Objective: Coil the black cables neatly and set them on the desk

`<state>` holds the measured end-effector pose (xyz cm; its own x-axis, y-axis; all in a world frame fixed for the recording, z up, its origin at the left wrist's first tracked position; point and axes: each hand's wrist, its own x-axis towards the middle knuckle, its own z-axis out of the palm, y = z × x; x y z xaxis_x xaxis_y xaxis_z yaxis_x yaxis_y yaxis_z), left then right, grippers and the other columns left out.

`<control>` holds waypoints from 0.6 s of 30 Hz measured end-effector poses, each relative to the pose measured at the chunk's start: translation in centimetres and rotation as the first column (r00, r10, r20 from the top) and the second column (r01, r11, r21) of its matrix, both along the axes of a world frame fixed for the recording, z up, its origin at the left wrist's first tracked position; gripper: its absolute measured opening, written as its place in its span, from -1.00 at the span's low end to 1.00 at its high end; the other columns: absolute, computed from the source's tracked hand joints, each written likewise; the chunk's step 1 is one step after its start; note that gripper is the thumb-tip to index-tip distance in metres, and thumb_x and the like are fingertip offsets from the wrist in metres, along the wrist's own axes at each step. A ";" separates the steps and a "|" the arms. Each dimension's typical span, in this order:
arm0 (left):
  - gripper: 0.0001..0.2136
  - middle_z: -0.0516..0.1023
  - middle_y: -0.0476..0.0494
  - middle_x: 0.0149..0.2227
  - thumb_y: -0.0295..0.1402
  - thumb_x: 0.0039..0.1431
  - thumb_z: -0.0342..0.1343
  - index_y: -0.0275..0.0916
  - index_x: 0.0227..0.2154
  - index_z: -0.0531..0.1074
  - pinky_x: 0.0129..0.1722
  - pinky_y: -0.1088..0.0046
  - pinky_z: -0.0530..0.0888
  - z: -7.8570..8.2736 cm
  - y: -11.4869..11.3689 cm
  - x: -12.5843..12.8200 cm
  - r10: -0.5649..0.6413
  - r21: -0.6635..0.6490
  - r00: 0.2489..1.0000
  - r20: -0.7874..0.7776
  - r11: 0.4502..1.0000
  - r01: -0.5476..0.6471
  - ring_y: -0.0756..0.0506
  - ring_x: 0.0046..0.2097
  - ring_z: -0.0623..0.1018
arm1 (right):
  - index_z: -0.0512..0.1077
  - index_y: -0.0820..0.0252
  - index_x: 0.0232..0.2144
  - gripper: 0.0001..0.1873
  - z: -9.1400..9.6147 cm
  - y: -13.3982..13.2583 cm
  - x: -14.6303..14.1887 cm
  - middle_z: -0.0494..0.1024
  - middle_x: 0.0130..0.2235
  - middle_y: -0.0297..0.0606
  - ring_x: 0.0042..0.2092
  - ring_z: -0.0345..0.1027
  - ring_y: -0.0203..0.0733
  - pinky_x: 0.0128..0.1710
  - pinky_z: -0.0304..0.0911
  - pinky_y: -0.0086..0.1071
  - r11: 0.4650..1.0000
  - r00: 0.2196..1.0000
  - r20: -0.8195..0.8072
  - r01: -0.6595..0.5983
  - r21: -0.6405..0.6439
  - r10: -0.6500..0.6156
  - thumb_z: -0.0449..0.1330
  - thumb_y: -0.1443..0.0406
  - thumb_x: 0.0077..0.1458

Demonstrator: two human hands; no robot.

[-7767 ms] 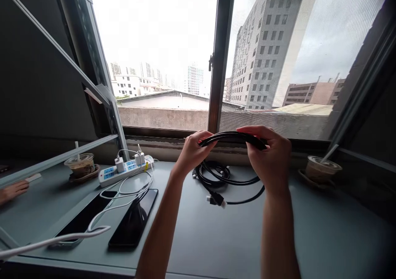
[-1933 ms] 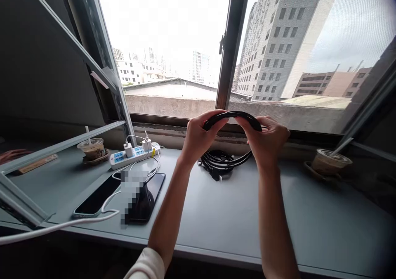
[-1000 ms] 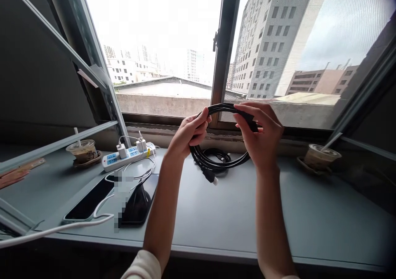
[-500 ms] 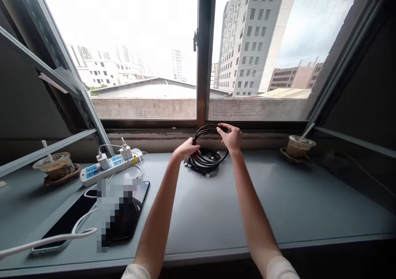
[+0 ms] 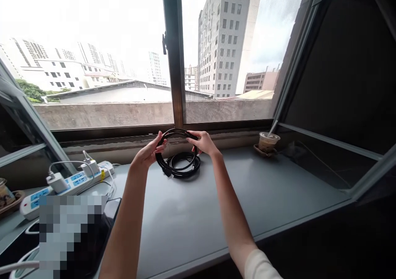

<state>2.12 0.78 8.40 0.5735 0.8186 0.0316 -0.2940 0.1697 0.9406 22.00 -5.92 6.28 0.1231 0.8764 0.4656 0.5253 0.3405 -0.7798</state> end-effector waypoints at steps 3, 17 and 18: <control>-0.74 0.35 -0.02 -0.51 -0.24 0.22 -0.13 -0.33 -0.40 0.34 -0.79 0.77 0.12 1.0 -0.8 -0.3 0.021 -0.016 0.998 0.055 1.000 -0.020 0.22 -0.69 0.18 | 0.32 0.12 0.02 -0.53 0.6 0.0 -0.5 0.50 -0.17 -0.27 -0.59 0.31 -0.42 -0.69 0.20 -0.56 0.997 1.000 0.024 0.011 0.071 -0.013 0.12 0.17 0.04; -0.65 0.49 -0.06 -0.38 -0.46 0.04 0.10 -0.28 -0.08 0.20 -0.47 0.61 0.43 0.9 -3.6 2.9 0.254 0.345 0.961 -0.106 0.916 -0.204 0.08 -0.50 0.48 | 0.28 0.14 0.04 -0.59 0.5 0.3 0.3 0.48 -0.15 -0.25 -0.62 0.19 -0.48 -0.56 0.24 -0.55 0.955 0.961 -0.064 0.274 0.113 -0.268 -0.06 0.20 0.16; -0.68 0.49 -0.08 -0.39 -0.44 0.07 0.07 -0.28 -0.10 0.19 -0.46 0.56 0.46 0.3 -3.3 2.9 0.253 0.369 0.941 -0.225 0.916 -0.158 0.05 -0.48 0.50 | 0.26 0.17 0.05 -0.58 0.1 0.7 0.4 0.46 -0.12 -0.20 -0.60 0.21 -0.48 -0.53 0.26 -0.54 0.946 0.949 -0.081 0.312 0.086 -0.305 -0.08 0.21 0.17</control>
<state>5.05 -2.48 8.71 0.4195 0.8853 0.2009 -0.0214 -0.2116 0.9771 22.42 -5.27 6.35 0.4136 0.7420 0.5276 0.5654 0.2449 -0.7876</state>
